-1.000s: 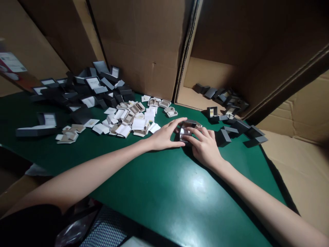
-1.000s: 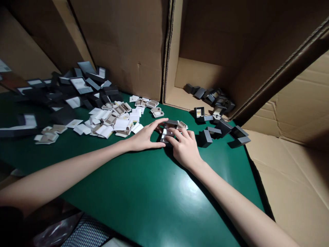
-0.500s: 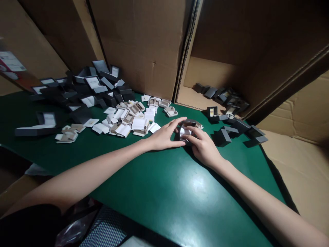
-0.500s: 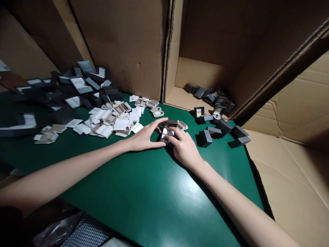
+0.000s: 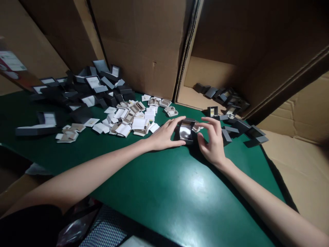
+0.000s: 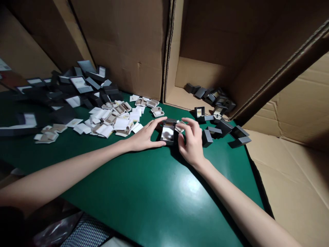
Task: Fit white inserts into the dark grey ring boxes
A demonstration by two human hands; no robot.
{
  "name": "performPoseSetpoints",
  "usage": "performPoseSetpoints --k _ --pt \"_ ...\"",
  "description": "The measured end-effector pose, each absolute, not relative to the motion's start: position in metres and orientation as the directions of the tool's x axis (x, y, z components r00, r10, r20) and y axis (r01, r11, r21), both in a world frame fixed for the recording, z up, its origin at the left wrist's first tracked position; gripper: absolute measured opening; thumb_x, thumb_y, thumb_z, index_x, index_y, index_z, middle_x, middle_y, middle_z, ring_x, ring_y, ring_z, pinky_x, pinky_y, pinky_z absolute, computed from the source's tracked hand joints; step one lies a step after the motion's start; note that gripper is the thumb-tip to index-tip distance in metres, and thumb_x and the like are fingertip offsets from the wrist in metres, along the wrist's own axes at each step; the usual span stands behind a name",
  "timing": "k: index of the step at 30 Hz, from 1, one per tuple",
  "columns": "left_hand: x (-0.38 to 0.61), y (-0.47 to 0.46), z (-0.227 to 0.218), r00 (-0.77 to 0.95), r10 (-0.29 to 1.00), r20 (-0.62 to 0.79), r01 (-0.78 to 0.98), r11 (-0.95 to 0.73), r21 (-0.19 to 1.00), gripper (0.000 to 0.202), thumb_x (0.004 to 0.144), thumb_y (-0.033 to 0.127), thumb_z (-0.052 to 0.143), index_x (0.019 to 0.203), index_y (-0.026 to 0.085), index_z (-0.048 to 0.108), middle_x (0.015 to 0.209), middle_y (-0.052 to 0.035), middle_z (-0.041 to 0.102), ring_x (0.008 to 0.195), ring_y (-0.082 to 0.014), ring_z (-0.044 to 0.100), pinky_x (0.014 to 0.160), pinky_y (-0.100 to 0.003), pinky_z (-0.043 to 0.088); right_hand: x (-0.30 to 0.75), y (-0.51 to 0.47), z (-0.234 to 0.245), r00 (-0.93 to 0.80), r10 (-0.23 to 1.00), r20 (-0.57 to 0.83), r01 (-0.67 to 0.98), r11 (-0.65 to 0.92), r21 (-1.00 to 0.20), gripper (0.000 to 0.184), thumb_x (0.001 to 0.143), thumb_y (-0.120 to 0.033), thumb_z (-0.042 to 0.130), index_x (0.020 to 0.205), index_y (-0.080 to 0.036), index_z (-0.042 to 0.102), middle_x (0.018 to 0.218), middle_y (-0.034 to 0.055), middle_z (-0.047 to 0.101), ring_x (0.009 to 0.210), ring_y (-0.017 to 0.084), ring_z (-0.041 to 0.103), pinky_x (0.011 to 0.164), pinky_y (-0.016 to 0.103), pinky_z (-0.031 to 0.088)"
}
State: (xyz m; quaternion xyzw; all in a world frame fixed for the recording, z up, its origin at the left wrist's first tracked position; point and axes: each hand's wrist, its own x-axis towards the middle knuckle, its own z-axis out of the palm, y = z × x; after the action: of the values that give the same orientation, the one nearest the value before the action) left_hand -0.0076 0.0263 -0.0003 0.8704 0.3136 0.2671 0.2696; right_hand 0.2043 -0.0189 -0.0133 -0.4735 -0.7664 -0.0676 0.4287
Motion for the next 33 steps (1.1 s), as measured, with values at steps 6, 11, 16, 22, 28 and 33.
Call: performPoseSetpoints --k 6,11,16,22,28,33 --pt "-0.008 0.028 -0.002 0.603 0.727 0.329 0.445 -0.648 0.618 0.08 0.077 0.042 0.065 0.143 0.028 0.021 0.15 -0.0096 0.028 0.136 -0.0328 0.029 0.108 -0.052 0.032 0.216 -0.005 -0.029 -0.143 0.806 0.574 0.923 0.318 -0.217 0.048 0.084 -0.025 0.05 0.13 -0.02 0.041 0.143 0.0193 0.038 0.133 0.037 0.032 0.097 0.059 0.032" --pt "-0.008 0.028 -0.001 0.574 0.753 0.323 0.471 -0.626 0.622 0.079 0.078 0.041 0.065 0.142 0.027 0.021 0.15 -0.0107 0.029 0.136 -0.033 0.03 0.108 -0.051 0.033 0.218 -0.001 -0.031 -0.202 0.862 0.464 0.899 0.352 -0.262 0.034 0.083 -0.02 0.047 0.117 -0.021 0.052 0.123 0.0129 0.06 0.114 0.03 0.053 0.091 0.049 0.039" --pt "-0.008 0.028 -0.001 0.582 0.747 0.321 0.463 -0.63 0.624 0.079 0.078 0.04 0.064 0.142 0.027 0.02 0.15 -0.0109 0.028 0.136 -0.033 0.031 0.108 -0.051 0.033 0.219 0.0 -0.029 -0.225 0.861 0.456 0.886 0.376 -0.272 0.031 0.081 -0.017 0.048 0.112 -0.02 0.055 0.116 0.0124 0.062 0.107 0.03 0.055 0.084 0.045 0.044" --pt "-0.008 0.029 -0.002 0.581 0.746 0.326 0.467 -0.633 0.617 0.079 0.079 0.042 0.063 0.143 0.028 0.02 0.15 -0.01 0.028 0.136 -0.0328 0.031 0.108 -0.05 0.035 0.22 0.001 -0.03 -0.238 0.851 0.467 0.883 0.39 -0.26 0.031 0.082 -0.017 0.048 0.112 -0.02 0.055 0.115 0.0121 0.063 0.106 0.03 0.055 0.085 0.045 0.044" --pt "-0.008 0.029 -0.002 0.587 0.74 0.328 0.457 -0.637 0.62 0.079 0.079 0.041 0.063 0.143 0.028 0.019 0.15 -0.0103 0.028 0.135 -0.0326 0.032 0.108 -0.05 0.035 0.219 0.0 -0.028 -0.231 0.86 0.456 0.889 0.377 -0.26 0.031 0.082 -0.017 0.048 0.112 -0.019 0.054 0.115 0.0117 0.063 0.106 0.03 0.055 0.085 0.045 0.044" --pt "-0.008 0.029 -0.002 0.59 0.734 0.337 0.446 -0.644 0.621 0.078 0.08 0.04 0.063 0.143 0.027 0.019 0.151 -0.0108 0.027 0.136 -0.0323 0.031 0.109 -0.05 0.034 0.218 0.0 -0.028 -0.224 0.872 0.435 0.899 0.357 -0.255 0.031 0.082 -0.017 0.048 0.112 -0.019 0.054 0.116 0.0117 0.062 0.107 0.03 0.055 0.085 0.045 0.044"
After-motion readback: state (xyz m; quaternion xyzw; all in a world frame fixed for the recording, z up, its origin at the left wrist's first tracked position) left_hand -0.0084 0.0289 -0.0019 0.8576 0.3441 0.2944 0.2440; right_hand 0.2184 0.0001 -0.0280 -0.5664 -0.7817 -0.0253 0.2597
